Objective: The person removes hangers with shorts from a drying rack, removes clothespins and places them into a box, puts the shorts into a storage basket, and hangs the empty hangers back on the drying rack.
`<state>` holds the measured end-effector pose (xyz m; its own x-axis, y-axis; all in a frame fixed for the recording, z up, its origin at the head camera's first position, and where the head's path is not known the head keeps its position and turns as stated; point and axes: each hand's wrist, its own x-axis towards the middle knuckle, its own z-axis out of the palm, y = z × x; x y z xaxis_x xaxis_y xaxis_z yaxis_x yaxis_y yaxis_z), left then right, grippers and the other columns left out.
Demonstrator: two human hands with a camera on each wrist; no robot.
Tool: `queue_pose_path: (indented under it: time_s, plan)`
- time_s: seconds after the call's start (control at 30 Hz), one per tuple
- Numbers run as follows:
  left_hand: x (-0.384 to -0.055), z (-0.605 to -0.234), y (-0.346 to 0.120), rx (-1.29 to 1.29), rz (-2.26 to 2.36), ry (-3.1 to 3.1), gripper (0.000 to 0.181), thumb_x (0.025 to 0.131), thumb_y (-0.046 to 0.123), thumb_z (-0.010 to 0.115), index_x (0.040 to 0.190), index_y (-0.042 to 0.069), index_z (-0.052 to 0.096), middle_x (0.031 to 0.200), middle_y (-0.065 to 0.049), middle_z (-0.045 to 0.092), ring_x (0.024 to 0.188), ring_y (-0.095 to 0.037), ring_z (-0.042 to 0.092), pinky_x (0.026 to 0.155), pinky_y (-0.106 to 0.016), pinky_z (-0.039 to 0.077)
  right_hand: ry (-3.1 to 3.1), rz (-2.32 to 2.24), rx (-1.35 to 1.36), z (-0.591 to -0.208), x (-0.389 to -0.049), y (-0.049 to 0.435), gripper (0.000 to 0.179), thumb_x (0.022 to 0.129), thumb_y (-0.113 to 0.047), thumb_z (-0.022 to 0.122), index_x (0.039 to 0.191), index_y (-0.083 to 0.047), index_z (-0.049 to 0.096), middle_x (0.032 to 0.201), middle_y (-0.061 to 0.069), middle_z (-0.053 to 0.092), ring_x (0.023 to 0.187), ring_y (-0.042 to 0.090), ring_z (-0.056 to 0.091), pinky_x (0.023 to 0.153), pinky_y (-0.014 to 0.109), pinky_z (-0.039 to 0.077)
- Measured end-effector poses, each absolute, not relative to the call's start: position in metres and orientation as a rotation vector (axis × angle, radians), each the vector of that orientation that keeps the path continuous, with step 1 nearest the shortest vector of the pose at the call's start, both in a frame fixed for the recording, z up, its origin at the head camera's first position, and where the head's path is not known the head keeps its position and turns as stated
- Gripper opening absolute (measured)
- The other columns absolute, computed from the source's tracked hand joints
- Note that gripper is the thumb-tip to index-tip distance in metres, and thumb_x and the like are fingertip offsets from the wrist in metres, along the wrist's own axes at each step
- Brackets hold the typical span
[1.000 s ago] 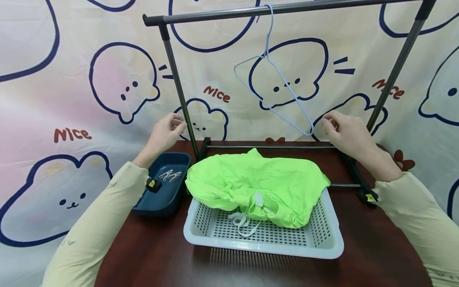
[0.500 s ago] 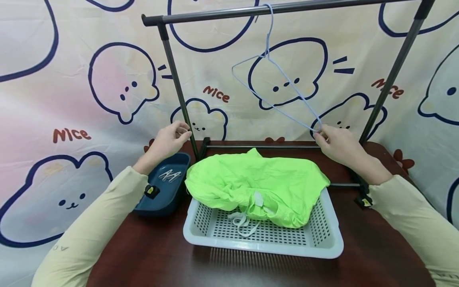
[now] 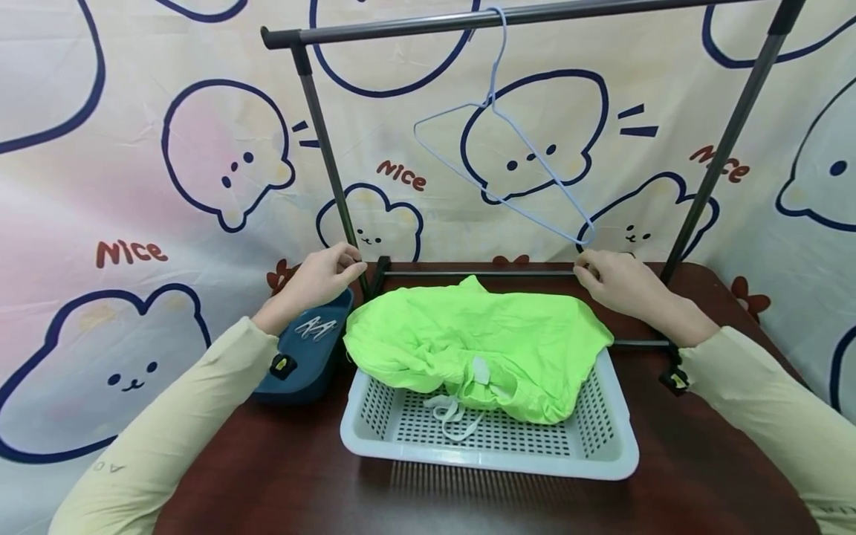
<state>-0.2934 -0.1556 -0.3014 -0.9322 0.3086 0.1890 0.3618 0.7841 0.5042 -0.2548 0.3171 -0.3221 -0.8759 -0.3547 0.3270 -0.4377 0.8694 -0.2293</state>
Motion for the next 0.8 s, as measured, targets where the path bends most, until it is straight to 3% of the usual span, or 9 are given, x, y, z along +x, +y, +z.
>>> queue_pose_path:
  time_s: [0.23,0.63,0.8]
  plan:
    - [-0.291,-0.312,-0.156,-0.567,-0.826,-2.956,0.029,0.101,0.035,0.054,0.116,0.011,0.060,0.101,-0.010,0.070,0.079,-0.021,0.065,0.072,-0.036,0.054,-2.842,0.412,0.625,-0.337,-0.254,0.319,0.020,0.101,-0.018,0.052,0.107,-0.005,0.066,0.078,0.002,0.064,0.061,0.010,0.050,0.055,0.028,0.041]
    - [-0.288,-0.322,-0.150,-0.711,-0.636,-3.154,0.053,0.099,0.047,0.053,0.128,0.004,0.059,0.125,-0.016,0.065,0.105,-0.026,0.064,0.092,-0.043,0.054,-2.860,0.392,0.640,-0.352,-0.251,0.322,0.024,0.101,-0.022,0.054,0.110,-0.006,0.069,0.087,0.003,0.068,0.065,0.010,0.051,0.058,0.027,0.041]
    - [-0.288,-0.330,-0.147,-0.716,-0.584,-3.172,0.051,0.099,0.046,0.053,0.128,0.004,0.060,0.124,-0.016,0.066,0.102,-0.024,0.065,0.090,-0.041,0.053,-2.876,0.369,0.640,-0.357,-0.250,0.321,0.025,0.099,-0.023,0.058,0.113,-0.004,0.068,0.090,0.006,0.070,0.073,0.013,0.061,0.062,0.032,0.047]
